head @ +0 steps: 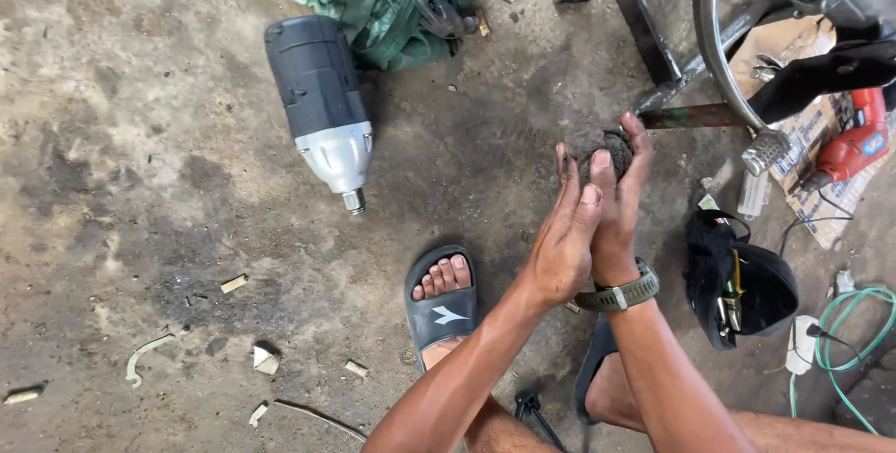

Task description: Tightening bolts on a motorcycle engine casing using a T-handle wrench and cleaning small engine components with a cloth.

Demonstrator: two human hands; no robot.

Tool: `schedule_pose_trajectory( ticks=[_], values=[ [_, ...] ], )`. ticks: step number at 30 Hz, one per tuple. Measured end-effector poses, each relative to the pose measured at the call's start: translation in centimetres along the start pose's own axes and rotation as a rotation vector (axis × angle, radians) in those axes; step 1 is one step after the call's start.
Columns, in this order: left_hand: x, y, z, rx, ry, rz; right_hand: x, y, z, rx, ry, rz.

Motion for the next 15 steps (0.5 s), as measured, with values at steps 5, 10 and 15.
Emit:
schedule_pose_trajectory(
  ticks=[5,10,15],
  values=[
    [0.1,0.1,1.2,0.034,0.003,-0.004,0.4,0.3,-0.4,-0.037,0.152,-0.108],
    [-1.0,0.1,5.3,0.11,0.02,0.019,3.0,0.2,-3.0,-0.056,0.148,-0.178],
    [-0.4,0.1,3.6,0.052,0.0,-0.001,5.4,-0.7,-4.9,0.32,-0.277,-0.031]
  ],
)
Point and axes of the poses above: each hand's wrist, its own y-axis towards the middle knuckle, its own x-axis out of the back of the hand, z = x × y, the point moved 10 cm from there along y, towards the middle knuckle, and after that the axes turned 13 degrees about y, right-handed, at the moved point
